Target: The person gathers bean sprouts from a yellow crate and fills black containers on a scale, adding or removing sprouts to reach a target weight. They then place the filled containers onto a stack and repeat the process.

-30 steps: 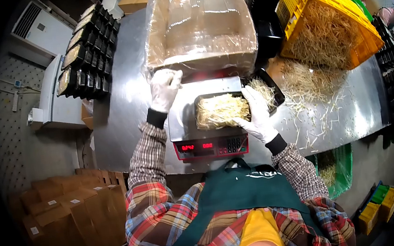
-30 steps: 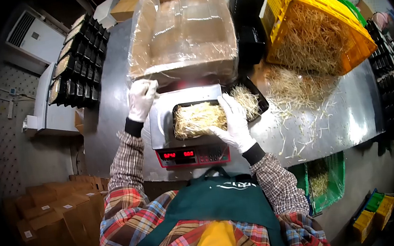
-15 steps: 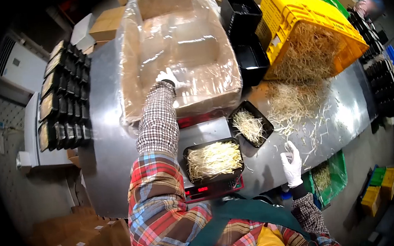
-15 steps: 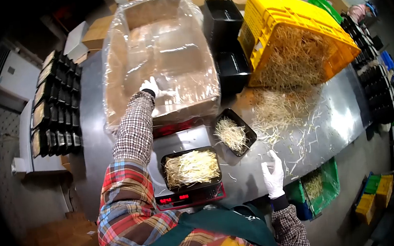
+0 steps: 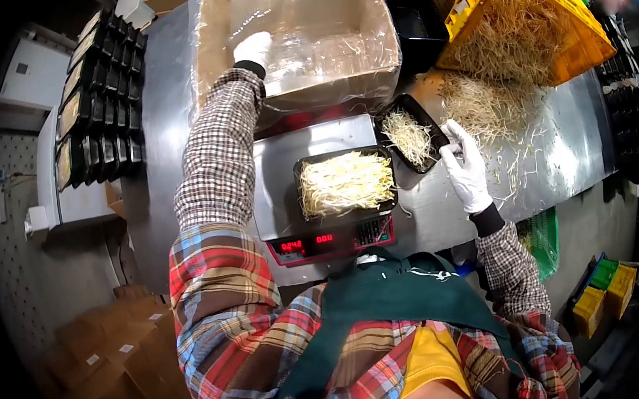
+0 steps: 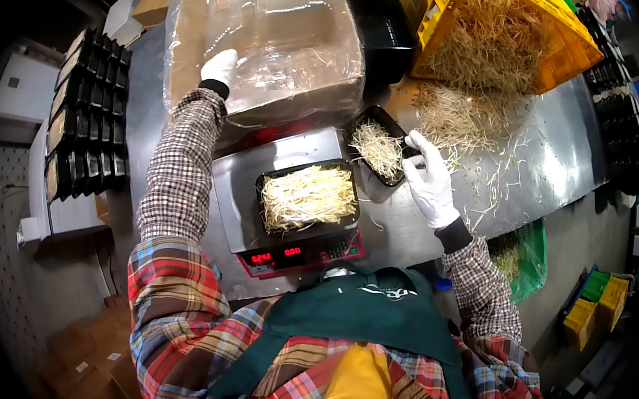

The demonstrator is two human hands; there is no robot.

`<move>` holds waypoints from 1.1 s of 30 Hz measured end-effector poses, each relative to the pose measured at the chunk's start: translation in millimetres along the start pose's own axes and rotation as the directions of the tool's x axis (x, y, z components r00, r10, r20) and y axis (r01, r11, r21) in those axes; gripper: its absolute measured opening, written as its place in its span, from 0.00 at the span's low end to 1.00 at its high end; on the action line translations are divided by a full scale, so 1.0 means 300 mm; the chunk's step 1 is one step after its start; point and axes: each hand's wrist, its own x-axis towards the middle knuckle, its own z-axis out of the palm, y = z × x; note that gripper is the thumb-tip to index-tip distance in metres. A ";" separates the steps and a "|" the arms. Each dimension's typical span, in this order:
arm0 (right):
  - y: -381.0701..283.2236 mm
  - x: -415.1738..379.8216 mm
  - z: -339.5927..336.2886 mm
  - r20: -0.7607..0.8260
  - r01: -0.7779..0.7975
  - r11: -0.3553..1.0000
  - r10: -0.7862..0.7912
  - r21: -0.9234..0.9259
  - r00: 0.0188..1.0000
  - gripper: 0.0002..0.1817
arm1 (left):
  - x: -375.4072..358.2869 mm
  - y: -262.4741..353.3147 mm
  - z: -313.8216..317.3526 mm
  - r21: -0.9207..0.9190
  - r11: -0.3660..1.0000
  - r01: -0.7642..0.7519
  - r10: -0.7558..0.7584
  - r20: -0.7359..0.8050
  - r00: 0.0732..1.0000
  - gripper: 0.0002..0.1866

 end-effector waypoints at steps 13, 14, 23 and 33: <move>-0.160 0.046 0.054 0.072 0.159 0.924 -0.196 0.349 0.978 0.45 | -0.451 0.065 -0.643 -0.913 0.342 -0.220 -0.303 -0.329 0.894 0.11; -0.197 0.063 0.068 0.070 0.164 0.872 -0.220 0.462 0.973 0.47 | -0.564 0.210 -0.725 -0.910 0.368 -0.190 -0.347 -0.324 0.880 0.10; -0.262 -0.043 0.085 0.127 0.029 0.771 -0.141 0.636 0.982 0.39 | -1.001 0.483 -0.641 -0.961 -0.126 0.246 -0.048 0.253 0.966 0.22; 0.102 0.019 0.359 0.025 0.172 0.955 -0.184 0.242 0.983 0.16 | -0.897 0.424 -0.369 -0.291 0.957 -0.005 -0.024 -0.095 0.995 0.32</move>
